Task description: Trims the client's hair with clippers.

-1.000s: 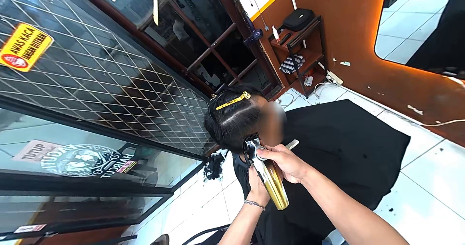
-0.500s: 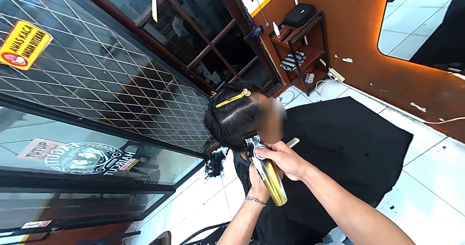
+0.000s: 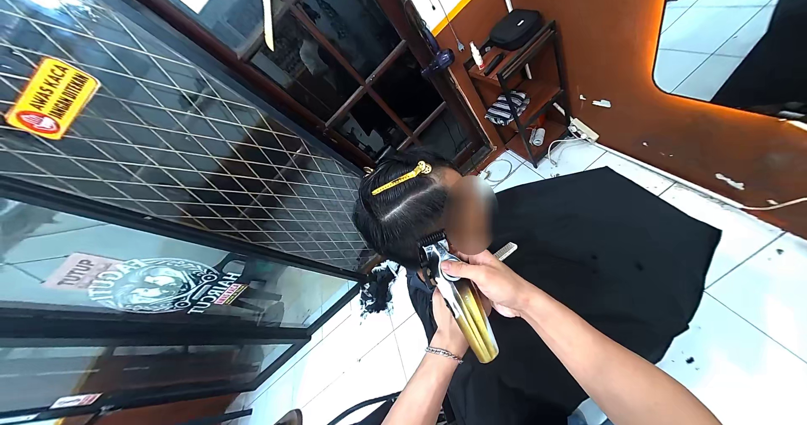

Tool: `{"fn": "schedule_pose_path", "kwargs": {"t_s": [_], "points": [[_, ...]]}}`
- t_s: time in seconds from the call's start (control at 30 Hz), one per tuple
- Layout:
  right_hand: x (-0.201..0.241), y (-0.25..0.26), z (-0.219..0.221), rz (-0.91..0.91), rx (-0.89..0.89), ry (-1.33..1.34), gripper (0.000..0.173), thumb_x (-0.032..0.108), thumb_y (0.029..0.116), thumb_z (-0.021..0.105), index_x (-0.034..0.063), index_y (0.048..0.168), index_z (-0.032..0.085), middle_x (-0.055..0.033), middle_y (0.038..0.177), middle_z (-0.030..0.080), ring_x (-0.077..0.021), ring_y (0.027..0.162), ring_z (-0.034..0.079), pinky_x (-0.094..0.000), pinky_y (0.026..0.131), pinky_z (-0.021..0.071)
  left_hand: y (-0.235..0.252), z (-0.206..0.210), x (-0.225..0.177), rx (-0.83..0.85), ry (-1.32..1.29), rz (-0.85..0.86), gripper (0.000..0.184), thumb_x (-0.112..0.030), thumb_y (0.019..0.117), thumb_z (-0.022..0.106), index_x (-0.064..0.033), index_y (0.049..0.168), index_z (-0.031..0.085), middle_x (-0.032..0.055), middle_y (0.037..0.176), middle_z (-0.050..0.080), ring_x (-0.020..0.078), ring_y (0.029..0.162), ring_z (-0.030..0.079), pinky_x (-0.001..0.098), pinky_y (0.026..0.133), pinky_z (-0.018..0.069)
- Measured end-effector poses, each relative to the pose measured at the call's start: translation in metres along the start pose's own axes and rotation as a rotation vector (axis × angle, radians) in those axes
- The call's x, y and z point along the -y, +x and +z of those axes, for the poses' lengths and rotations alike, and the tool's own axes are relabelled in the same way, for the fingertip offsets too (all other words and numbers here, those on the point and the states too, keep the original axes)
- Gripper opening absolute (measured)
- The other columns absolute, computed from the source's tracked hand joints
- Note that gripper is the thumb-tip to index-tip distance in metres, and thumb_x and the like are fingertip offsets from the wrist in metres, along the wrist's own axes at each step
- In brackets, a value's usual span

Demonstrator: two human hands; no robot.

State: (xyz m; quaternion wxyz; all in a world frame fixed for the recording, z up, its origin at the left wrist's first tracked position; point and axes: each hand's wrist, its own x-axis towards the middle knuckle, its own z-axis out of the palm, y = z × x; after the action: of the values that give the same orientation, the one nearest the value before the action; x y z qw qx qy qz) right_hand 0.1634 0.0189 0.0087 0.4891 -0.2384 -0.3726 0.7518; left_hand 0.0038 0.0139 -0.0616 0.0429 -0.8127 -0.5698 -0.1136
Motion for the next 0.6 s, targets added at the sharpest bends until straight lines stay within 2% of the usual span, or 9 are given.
{"fn": "schedule_pose_path", "kwargs": {"t_s": [0.07,0.17,0.23,0.3,0.4,0.47,0.6], "points": [[0.009,-0.001,0.001,-0.028,-0.008,0.013,0.021,0.021,0.1057,0.054,0.003,0.109,0.064,-0.0037,0.093,0.07,-0.009,0.085,0.069,-0.0274,0.08,0.0588,0.002,0.003,0.001,-0.114,0.104,0.102,0.045,-0.038,0.0885,0.067,0.0028,0.105,0.075,0.0184,0.104,0.075,0.0301,0.105,0.072,0.0437,0.092,0.0555],[0.018,-0.001,0.003,-0.081,-0.026,0.039,0.02,0.02,0.1057,0.054,0.0025,0.109,0.063,-0.0043,0.092,0.069,-0.0092,0.084,0.069,-0.027,0.08,0.059,0.007,0.005,0.001,-0.235,0.202,0.186,0.043,-0.044,0.086,0.065,-0.0037,0.095,0.076,0.0143,0.094,0.076,0.0277,0.093,0.075,0.0422,0.076,0.0597],[0.011,-0.001,0.002,-0.065,-0.01,0.029,0.02,0.02,0.1052,0.055,0.0027,0.11,0.063,-0.0037,0.093,0.069,-0.0087,0.085,0.068,-0.0271,0.08,0.0584,0.003,0.0,-0.001,-0.21,0.187,0.182,0.043,-0.043,0.0854,0.067,-0.0021,0.095,0.076,0.0154,0.094,0.076,0.0294,0.092,0.075,0.044,0.076,0.0595],[0.0,0.0,-0.001,-0.005,0.004,0.006,0.02,0.021,0.1047,0.056,0.0035,0.108,0.064,-0.0033,0.092,0.069,-0.0088,0.084,0.068,-0.0278,0.079,0.0583,-0.002,-0.009,-0.005,-0.125,0.111,0.129,0.045,-0.038,0.0865,0.069,0.0039,0.1,0.075,0.0203,0.099,0.075,0.0336,0.099,0.073,0.0479,0.086,0.0565],[-0.006,0.0,-0.002,0.016,0.004,0.011,0.02,0.022,0.105,0.055,0.0041,0.106,0.064,-0.0026,0.091,0.069,-0.0083,0.084,0.068,-0.0273,0.079,0.0581,-0.003,-0.01,-0.005,-0.021,0.067,0.039,0.05,-0.038,0.0881,0.069,0.007,0.11,0.073,0.0223,0.109,0.073,0.0328,0.11,0.07,0.046,0.098,0.0519],[0.0,0.0,-0.001,-0.008,0.007,0.024,0.02,0.021,0.1058,0.054,0.0037,0.109,0.064,-0.0023,0.093,0.069,-0.0082,0.085,0.068,-0.0268,0.08,0.0583,0.0,-0.01,-0.007,-0.058,0.086,0.061,0.05,-0.04,0.0858,0.071,0.0059,0.107,0.073,0.0212,0.106,0.074,0.0325,0.107,0.071,0.0468,0.094,0.0543],[0.016,0.001,0.001,-0.066,-0.008,0.042,0.02,0.019,0.1063,0.052,0.0031,0.111,0.063,-0.0032,0.093,0.069,-0.0082,0.085,0.068,-0.0267,0.081,0.0587,0.006,-0.001,-0.004,-0.221,0.205,0.174,0.046,-0.046,0.0852,0.067,-0.0021,0.096,0.076,0.0162,0.096,0.076,0.0289,0.095,0.075,0.0435,0.078,0.0596]]}}
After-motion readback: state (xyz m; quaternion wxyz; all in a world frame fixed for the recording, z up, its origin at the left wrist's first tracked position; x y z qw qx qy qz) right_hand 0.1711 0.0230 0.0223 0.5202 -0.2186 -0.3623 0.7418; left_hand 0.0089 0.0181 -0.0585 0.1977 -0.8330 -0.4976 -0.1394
